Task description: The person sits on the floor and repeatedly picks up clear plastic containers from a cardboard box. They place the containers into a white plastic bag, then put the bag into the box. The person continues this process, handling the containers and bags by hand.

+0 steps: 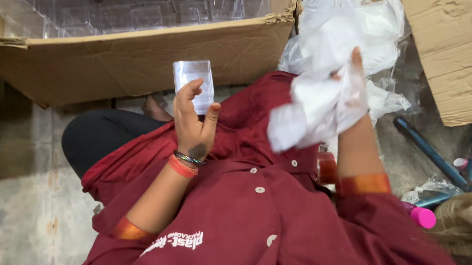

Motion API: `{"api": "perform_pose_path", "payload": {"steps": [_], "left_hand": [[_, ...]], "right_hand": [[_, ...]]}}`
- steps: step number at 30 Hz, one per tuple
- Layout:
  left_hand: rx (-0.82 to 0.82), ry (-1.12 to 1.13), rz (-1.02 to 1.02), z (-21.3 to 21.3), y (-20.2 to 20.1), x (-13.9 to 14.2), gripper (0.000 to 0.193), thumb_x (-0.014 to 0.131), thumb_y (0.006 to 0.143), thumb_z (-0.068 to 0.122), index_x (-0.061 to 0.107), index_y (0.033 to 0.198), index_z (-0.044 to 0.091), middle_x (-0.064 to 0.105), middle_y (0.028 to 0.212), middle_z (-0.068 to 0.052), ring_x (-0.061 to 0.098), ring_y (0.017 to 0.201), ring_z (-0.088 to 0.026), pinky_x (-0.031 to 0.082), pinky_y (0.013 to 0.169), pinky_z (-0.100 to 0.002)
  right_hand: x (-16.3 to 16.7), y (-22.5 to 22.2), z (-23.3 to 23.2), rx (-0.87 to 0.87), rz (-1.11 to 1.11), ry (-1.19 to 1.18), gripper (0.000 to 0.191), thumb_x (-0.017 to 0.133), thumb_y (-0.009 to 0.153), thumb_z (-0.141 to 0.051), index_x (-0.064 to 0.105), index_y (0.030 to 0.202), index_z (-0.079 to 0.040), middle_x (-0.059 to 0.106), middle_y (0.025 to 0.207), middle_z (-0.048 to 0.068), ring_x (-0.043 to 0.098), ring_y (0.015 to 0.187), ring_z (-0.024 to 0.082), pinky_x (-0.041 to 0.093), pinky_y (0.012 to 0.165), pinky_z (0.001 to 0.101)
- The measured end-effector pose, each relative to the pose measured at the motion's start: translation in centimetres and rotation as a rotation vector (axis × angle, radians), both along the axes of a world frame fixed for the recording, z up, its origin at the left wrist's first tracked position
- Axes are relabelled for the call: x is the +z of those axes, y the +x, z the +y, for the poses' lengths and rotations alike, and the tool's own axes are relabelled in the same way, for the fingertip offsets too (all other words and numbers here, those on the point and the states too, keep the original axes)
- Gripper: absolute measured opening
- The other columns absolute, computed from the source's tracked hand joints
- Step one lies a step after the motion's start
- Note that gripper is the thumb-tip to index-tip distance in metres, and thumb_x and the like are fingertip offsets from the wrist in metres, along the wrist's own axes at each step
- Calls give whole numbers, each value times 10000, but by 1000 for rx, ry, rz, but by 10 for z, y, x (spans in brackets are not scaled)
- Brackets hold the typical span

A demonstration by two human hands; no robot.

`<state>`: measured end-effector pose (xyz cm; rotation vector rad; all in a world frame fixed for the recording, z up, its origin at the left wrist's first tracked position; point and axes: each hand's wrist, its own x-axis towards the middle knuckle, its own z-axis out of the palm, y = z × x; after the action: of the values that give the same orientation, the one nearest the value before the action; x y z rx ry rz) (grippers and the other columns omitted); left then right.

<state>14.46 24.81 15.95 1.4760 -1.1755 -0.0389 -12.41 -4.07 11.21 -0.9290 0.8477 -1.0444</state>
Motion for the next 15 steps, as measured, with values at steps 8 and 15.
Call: {"api": "perform_pose_path", "payload": {"steps": [8,15], "left_hand": [[-415,85,293,10,-26,15,593,632,1059,441,490,1488,56,602,1465,-124,609,1361,-263,478,1176,-378],[-491,263,663,4,-34,-1,635,794,924,283,466,1413,44,588,1172,-79,594,1015,-139,545,893,-288]], "right_hand": [[11,69,114,-4,235,-725,353,732,1122,-325,683,1275,-11,677,1083,72,626,955,165,522,856,305],[66,121,179,210,332,-589,403,623,1093,-373,758,1034,2,721,950,75,662,872,129,528,780,267]]}}
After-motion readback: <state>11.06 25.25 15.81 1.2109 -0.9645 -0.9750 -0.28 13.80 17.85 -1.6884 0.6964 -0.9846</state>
